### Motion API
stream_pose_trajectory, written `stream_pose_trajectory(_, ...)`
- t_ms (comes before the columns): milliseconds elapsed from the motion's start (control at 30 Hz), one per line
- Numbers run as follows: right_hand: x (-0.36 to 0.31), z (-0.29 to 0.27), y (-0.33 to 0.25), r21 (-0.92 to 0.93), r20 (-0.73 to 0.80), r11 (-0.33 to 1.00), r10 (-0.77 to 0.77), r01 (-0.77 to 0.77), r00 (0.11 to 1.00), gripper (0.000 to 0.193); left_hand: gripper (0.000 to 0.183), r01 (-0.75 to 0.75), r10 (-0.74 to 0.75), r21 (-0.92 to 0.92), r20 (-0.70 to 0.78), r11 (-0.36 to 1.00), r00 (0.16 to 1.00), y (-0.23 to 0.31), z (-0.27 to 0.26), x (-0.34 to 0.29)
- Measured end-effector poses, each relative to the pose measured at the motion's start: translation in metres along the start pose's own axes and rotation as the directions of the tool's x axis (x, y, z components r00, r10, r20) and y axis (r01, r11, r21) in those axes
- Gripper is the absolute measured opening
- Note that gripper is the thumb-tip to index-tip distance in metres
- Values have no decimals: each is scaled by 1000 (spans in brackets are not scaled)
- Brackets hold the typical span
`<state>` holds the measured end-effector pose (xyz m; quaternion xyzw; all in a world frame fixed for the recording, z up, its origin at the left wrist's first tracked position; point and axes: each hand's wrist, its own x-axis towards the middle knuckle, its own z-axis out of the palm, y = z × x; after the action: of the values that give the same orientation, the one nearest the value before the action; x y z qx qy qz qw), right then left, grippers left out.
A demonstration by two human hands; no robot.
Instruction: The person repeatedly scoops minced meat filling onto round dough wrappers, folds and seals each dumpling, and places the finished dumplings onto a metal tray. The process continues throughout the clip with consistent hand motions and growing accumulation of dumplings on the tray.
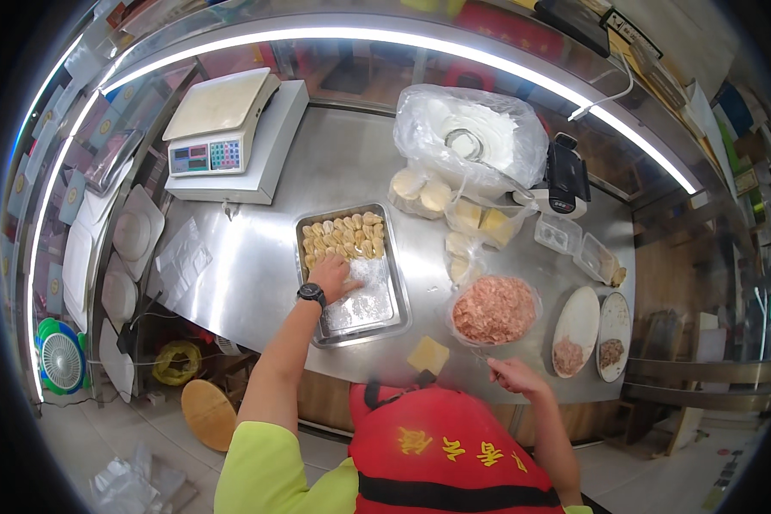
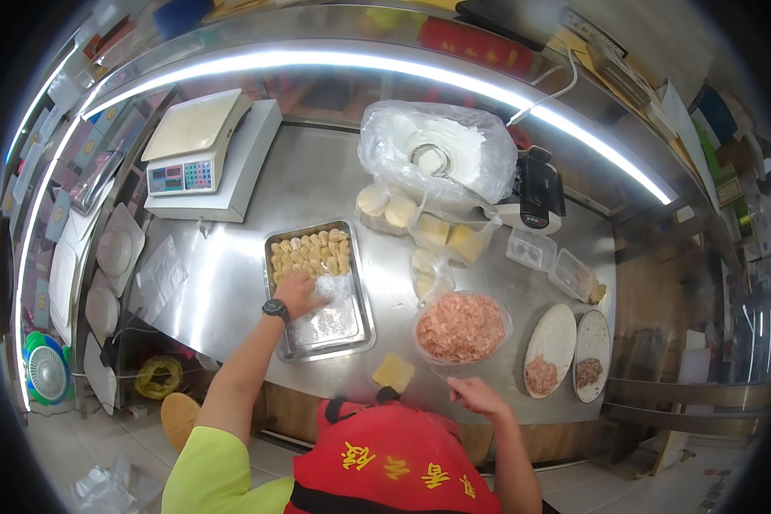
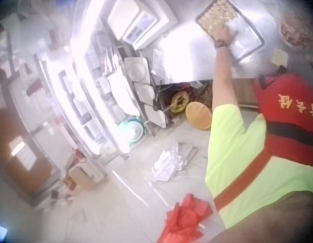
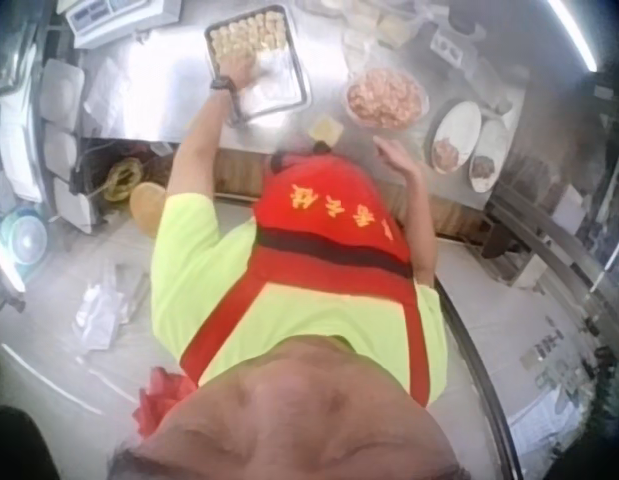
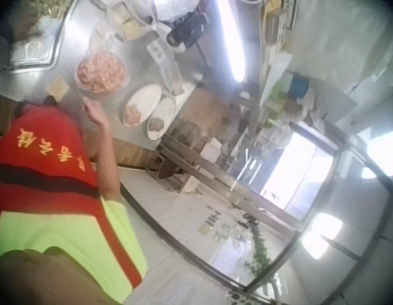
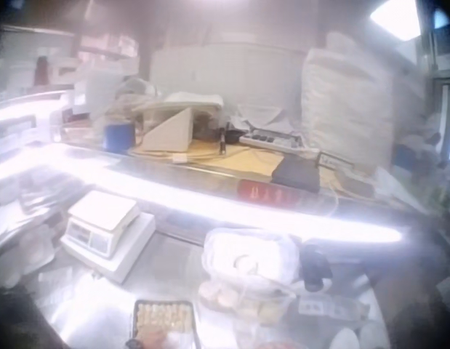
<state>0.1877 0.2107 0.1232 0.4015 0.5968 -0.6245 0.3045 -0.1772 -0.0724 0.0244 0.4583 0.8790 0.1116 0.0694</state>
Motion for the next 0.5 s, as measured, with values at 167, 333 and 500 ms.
stream_pose_trajectory(167,-5,5,5,170,-70,983,-62,73,996,38,44,-43,57,87,-162,995,985,-12,17,-40)
stream_pose_trajectory(333,1,12,34,404,-206,893,-124,200,971,31,27,-235,228,-455,-72,859,971,82,35,-58)
stream_pose_trajectory(500,11,18,56,317,-342,898,-192,306,920,30,17,-266,395,-421,257,867,882,194,52,-69)
